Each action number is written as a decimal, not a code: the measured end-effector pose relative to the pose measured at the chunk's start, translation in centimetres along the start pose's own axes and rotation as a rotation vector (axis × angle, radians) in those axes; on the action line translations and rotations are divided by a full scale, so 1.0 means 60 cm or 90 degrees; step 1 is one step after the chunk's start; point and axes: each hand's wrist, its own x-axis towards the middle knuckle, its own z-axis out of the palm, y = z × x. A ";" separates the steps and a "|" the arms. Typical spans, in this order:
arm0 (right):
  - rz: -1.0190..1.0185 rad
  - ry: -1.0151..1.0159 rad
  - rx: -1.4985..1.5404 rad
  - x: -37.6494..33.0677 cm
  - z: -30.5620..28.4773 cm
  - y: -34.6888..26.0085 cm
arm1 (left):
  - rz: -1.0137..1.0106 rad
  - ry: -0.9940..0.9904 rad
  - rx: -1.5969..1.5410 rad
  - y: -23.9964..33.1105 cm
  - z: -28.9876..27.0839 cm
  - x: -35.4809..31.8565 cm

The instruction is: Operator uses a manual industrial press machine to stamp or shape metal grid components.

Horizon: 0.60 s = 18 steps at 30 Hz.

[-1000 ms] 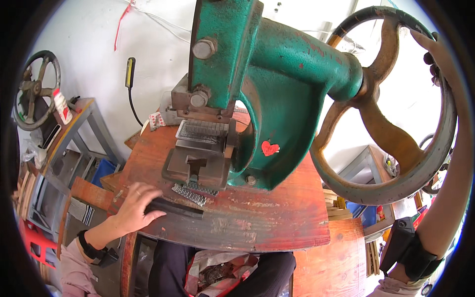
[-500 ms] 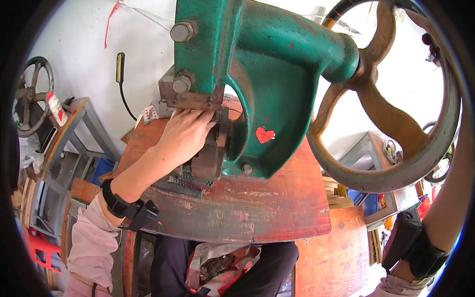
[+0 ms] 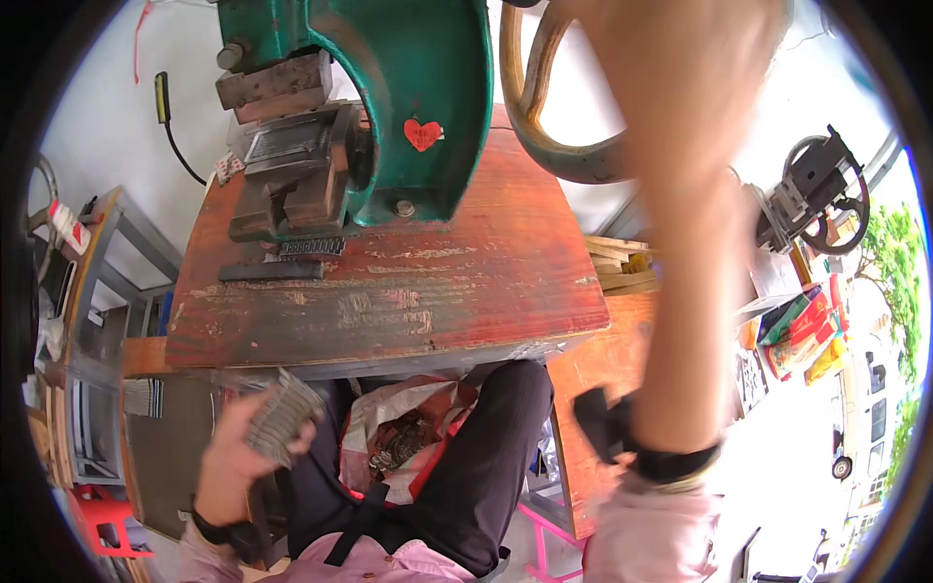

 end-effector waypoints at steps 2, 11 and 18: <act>0.041 -0.070 0.234 -0.101 0.013 -0.074 | -0.114 -0.043 -0.151 -0.077 -0.071 0.022; 0.307 -0.499 0.391 -0.316 0.041 -0.267 | -0.134 0.234 -0.139 -0.242 -0.209 0.100; 0.323 -0.538 0.397 -0.334 0.030 -0.255 | 0.358 0.572 0.557 -0.055 -0.239 -0.089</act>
